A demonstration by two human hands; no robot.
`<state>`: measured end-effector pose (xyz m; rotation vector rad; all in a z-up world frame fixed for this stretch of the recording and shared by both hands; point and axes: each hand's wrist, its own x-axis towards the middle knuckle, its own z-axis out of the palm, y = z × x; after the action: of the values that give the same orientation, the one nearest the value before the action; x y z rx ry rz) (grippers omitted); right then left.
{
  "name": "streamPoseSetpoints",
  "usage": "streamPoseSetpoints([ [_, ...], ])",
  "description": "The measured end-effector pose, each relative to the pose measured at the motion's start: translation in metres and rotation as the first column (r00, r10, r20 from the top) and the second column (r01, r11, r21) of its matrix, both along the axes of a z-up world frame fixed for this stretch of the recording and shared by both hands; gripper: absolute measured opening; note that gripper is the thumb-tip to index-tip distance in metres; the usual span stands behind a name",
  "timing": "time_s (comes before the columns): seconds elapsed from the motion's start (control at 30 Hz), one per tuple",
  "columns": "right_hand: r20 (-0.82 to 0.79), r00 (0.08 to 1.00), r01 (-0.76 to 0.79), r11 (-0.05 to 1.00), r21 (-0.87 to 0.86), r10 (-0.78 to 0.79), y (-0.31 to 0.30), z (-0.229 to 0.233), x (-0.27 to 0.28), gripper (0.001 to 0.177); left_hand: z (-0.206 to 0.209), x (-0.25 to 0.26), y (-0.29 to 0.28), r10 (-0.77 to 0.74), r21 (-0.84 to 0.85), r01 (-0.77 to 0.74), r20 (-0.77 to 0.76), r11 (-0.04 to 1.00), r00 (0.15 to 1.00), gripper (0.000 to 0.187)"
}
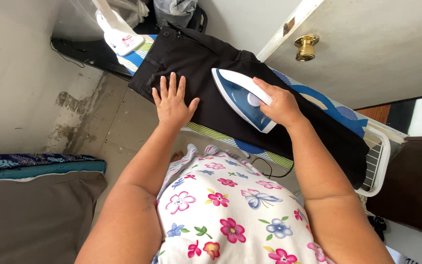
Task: The person irons a pair of black trousers on an ironing board. They plug in the iron, place the trousers on the board, and systematically iron both legs and the waist area, adjusting the garment as needed.
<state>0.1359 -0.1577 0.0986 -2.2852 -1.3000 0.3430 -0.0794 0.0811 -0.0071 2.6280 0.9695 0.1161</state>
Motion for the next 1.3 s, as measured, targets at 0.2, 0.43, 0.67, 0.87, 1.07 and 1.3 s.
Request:
streamPoseSetpoints([
  [0.2,0.013,1.0,-0.011,1.0,-0.004,0.011,0.018,0.0,-0.005,0.071,-0.001,0.002,0.002,-0.01,-0.005,0.01,-0.013,1.0,1.0,0.085],
  [0.43,0.015,0.999,-0.036,0.999,0.035,0.035,0.039,0.0,-0.011,0.07,-0.003,0.002,0.004,-0.02,-0.006,0.02,-0.012,1.0,1.0,0.086],
  [0.67,-0.009,0.998,-0.064,0.996,0.057,0.064,0.055,-0.001,-0.013,0.069,0.001,-0.001,0.003,-0.022,-0.02,0.022,-0.009,1.0,1.0,0.087],
  [0.87,0.018,0.994,-0.109,0.988,0.111,0.107,0.07,-0.001,-0.016,0.068,0.001,-0.001,0.004,-0.024,-0.01,0.023,-0.01,1.0,1.0,0.088],
  [1.07,0.009,0.996,-0.091,0.993,0.074,0.091,0.086,0.0,-0.018,0.069,0.001,-0.001,0.005,-0.026,-0.017,0.026,-0.009,1.0,1.0,0.088],
  [1.3,0.028,0.992,-0.122,0.989,0.083,0.12,0.106,-0.002,-0.017,0.071,0.002,-0.001,0.006,-0.028,-0.03,0.028,-0.028,0.999,0.999,0.089],
])
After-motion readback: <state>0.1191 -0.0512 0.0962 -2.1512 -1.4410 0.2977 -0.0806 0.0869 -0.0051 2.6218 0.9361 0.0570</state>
